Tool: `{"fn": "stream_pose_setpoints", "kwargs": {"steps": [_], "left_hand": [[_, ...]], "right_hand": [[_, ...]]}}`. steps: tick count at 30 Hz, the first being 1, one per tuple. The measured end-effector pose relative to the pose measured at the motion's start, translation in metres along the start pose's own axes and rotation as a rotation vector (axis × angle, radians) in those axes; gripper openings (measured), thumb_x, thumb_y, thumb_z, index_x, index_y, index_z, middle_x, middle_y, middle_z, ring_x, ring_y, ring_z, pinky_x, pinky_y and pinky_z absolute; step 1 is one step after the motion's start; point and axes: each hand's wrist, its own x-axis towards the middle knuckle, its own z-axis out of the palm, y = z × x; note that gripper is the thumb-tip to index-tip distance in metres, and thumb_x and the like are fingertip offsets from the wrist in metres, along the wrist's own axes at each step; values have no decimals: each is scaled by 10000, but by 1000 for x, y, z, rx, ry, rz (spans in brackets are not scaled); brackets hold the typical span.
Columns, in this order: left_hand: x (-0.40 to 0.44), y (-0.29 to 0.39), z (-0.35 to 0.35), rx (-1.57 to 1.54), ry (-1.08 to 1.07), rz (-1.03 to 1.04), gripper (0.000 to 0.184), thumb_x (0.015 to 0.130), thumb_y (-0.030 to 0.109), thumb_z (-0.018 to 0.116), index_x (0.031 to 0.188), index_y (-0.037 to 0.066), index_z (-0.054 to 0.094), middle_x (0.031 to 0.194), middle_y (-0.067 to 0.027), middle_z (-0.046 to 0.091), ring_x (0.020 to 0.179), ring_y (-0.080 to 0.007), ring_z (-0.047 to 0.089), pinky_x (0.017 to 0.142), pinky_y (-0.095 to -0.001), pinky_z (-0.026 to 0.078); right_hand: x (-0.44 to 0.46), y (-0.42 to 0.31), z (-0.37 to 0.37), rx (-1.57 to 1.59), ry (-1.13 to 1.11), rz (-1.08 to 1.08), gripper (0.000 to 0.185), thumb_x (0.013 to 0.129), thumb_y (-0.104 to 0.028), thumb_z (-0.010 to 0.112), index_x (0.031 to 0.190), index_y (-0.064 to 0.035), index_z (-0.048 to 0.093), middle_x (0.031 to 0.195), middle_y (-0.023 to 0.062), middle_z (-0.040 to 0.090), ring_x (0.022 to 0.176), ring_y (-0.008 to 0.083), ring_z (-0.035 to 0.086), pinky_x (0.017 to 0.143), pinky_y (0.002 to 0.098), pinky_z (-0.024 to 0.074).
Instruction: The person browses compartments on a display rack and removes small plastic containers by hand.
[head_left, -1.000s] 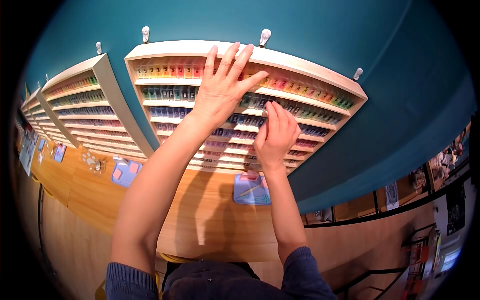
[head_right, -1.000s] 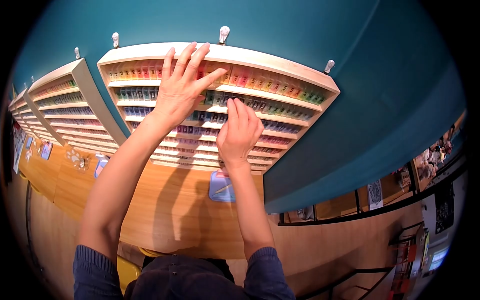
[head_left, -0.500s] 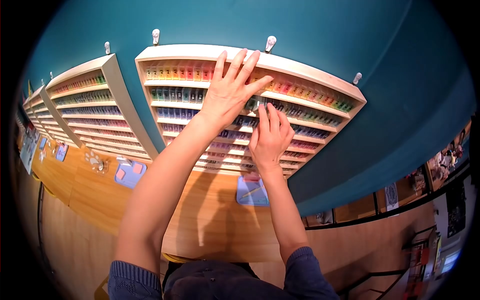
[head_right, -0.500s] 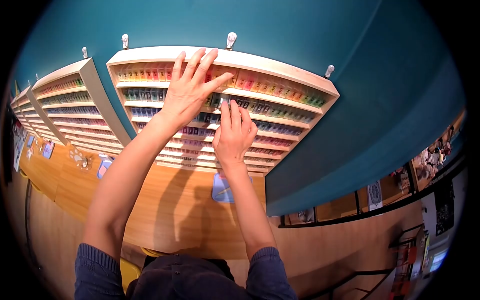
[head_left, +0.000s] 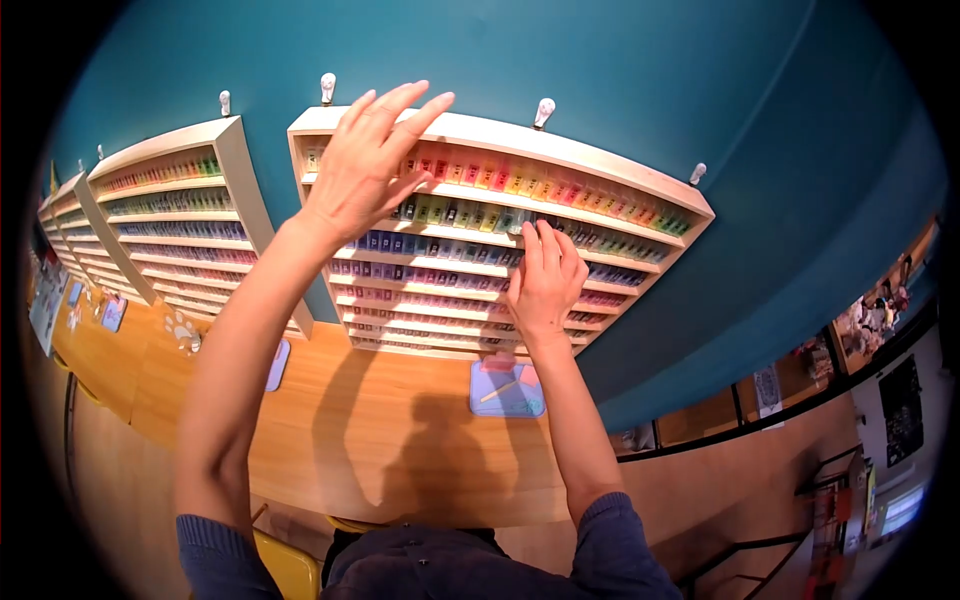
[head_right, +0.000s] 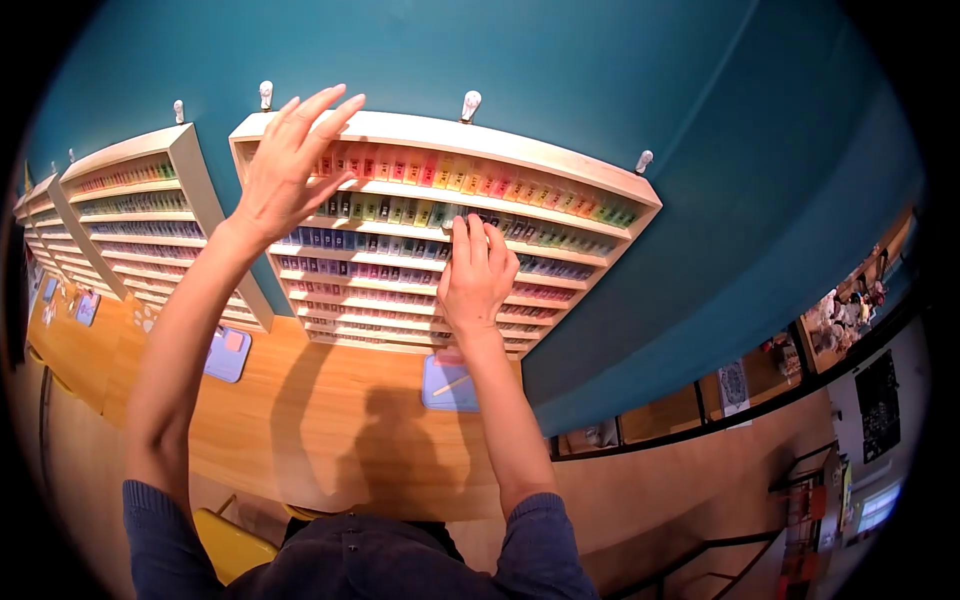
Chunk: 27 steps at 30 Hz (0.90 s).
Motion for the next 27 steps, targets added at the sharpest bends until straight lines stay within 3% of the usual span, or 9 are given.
{"fn": "stream_pose_setpoints", "kwargs": {"steps": [2,7,11,15,18,22,27], "left_hand": [[-6,-20,-10,64,-29,5,812,830,182,834,1551,188,461,1539,-114,492,1400,-317,499,1221,-523,346],[-20,-51,-7,75,-110,-74,813,848,341,818,1555,187,447,1561,-107,474,1457,-314,441,1239,-527,305],[-30,-56,10,90,-202,-91,887,827,464,811,1570,190,412,1598,-85,434,1511,-301,365,1269,-526,226],[-31,-53,14,90,-162,-105,888,820,459,820,1563,187,417,1591,-79,442,1510,-285,366,1272,-514,218],[-32,-54,14,71,-147,-105,879,819,453,823,1556,185,425,1585,-75,449,1508,-281,370,1270,-510,221],[-34,-54,18,97,-99,-96,840,841,538,783,1525,176,456,1555,-66,480,1481,-254,401,1273,-483,220],[-35,-54,20,76,-96,-110,826,848,515,781,1529,182,455,1555,-61,478,1485,-252,394,1275,-494,209]], "right_hand": [[4,-3,2,5,3,25,585,769,-40,705,1349,-80,642,1381,102,615,1280,304,546,1040,455,378],[13,-17,16,-86,-27,125,422,902,-181,724,1298,-65,636,1373,226,527,1306,382,486,1011,512,391],[20,-25,20,-127,-91,216,380,899,-223,731,1229,-58,640,1326,225,535,1311,397,466,1009,537,391],[21,-26,20,-118,-131,255,431,921,-244,709,1290,-41,619,1377,234,521,1326,414,455,1050,548,381],[10,-32,16,-48,59,184,502,882,-131,684,1376,-70,611,1410,174,556,1318,353,493,1065,501,368],[7,-51,16,11,17,102,503,872,-100,683,1372,-89,630,1401,127,584,1320,314,499,1048,474,371],[11,-60,23,-34,-39,114,543,873,-96,696,1408,-90,600,1429,137,563,1323,331,491,1033,480,376]]}}
